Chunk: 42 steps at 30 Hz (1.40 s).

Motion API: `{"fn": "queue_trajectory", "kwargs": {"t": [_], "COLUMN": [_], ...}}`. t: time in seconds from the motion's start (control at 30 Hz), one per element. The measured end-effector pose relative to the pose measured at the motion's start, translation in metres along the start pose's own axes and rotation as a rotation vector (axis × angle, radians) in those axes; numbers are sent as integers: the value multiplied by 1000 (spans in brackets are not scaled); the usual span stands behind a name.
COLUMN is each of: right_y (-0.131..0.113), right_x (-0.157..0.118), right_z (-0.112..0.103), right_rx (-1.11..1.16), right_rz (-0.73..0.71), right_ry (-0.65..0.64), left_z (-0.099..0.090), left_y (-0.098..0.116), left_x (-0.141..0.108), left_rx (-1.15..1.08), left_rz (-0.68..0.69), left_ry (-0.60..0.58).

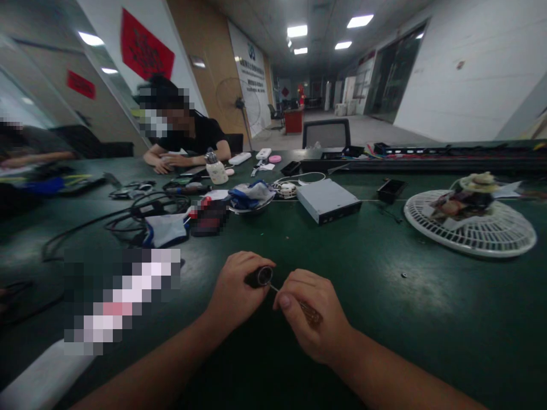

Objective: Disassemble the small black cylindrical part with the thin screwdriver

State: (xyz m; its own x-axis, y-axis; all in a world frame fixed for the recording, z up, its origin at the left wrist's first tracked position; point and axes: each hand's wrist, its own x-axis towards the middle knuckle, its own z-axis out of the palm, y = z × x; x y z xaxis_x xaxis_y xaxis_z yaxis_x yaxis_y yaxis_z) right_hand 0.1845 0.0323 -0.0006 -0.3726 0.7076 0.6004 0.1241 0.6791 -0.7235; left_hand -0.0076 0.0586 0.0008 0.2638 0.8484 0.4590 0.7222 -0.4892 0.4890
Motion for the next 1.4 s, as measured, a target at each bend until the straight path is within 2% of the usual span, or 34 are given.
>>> {"fn": "queue_trajectory", "kwargs": {"t": [0.13, 0.27, 0.33, 0.5, 0.73, 0.9, 1.07, 1.27, 1.4], "right_y": [1, -2, -3, -2, -3, -5, -6, -4, -6], "right_x": [0, 1, 1, 1, 3, 3, 3, 3, 5], "right_z": [0, -1, -1, 0, 0, 1, 0, 1, 0], "right_rx": [-29, 20, 8, -65, 13, -65, -5, -68, 23], "right_rz": [47, -5, -10, 95, 41, 73, 20, 83, 36], "right_ry": [54, -45, -55, -4, -112, -45, -155, -45, -108], "left_z": [0, 0, 0, 1, 1, 1, 0, 1, 0], "left_y": [1, 0, 0, 0, 0, 1, 1, 1, 1], "left_x": [0, 0, -1, -1, -1, -2, -2, -1, -2], "left_rx": [-7, -4, 4, 15, 33, 21, 11, 16, 0], "left_rz": [-5, -11, -10, -20, -43, -24, -32, -28, -46], "left_ry": [-14, -22, -18, -39, -62, -73, -81, -97, -116]}}
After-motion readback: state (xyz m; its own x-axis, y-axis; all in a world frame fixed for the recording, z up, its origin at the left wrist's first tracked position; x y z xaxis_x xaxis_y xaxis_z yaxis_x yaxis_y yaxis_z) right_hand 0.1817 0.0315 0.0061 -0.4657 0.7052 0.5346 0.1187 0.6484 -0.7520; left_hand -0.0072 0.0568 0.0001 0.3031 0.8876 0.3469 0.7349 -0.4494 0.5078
